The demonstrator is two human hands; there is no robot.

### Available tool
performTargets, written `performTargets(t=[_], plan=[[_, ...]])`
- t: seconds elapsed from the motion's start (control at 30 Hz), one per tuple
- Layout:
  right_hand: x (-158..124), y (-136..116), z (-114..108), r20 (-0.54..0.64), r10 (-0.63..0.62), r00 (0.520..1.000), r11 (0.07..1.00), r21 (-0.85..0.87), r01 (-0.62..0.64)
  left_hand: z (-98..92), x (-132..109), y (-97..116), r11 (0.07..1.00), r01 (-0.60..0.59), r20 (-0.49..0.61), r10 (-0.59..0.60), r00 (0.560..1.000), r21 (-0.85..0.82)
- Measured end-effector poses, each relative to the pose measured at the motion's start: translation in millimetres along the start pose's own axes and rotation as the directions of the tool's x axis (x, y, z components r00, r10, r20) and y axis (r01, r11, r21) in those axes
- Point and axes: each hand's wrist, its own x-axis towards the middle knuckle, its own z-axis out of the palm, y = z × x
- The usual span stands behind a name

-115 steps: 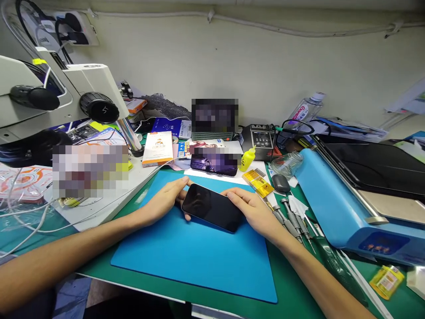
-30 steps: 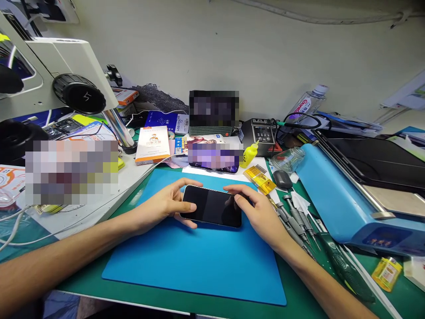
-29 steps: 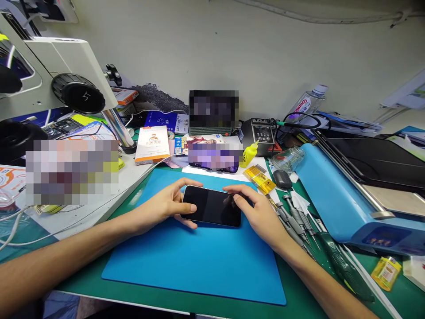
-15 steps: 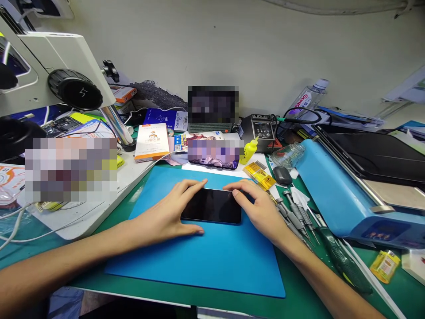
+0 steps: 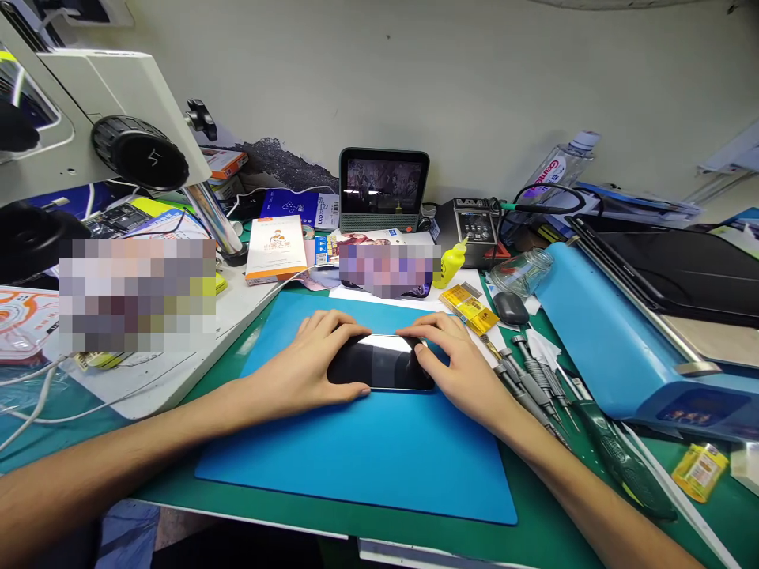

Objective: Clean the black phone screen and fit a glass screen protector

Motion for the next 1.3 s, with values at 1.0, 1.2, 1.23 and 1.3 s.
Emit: performTargets(t=[1.0, 1.2, 1.23, 1.3], plan=[[-13, -12, 14, -0.016, -0.048, 0.999, 0.978, -0.206, 0.044, 1.2, -1, 1, 0.999, -0.002, 0.001, 0.002, 1.000, 0.032], [-14, -15, 18, -0.039, -0.105, 0.994, 0.982, -0.163, 0.098, 1.3, -1, 1, 0.999, -0.010, 0.003, 0.010, 1.000, 0.031], [-13, -16, 17, -0.061, -0.120, 0.991, 0.984, -0.138, 0.111, 1.3, -1, 1, 0.999, -0.010, 0.004, 0.010, 1.000, 0.035], [-12, -16, 13, -0.148, -0.137, 0.979, 0.990, -0.064, 0.129, 1.1, -1, 1, 0.999, -0.009, 0.007, 0.009, 1.000, 0.042]])
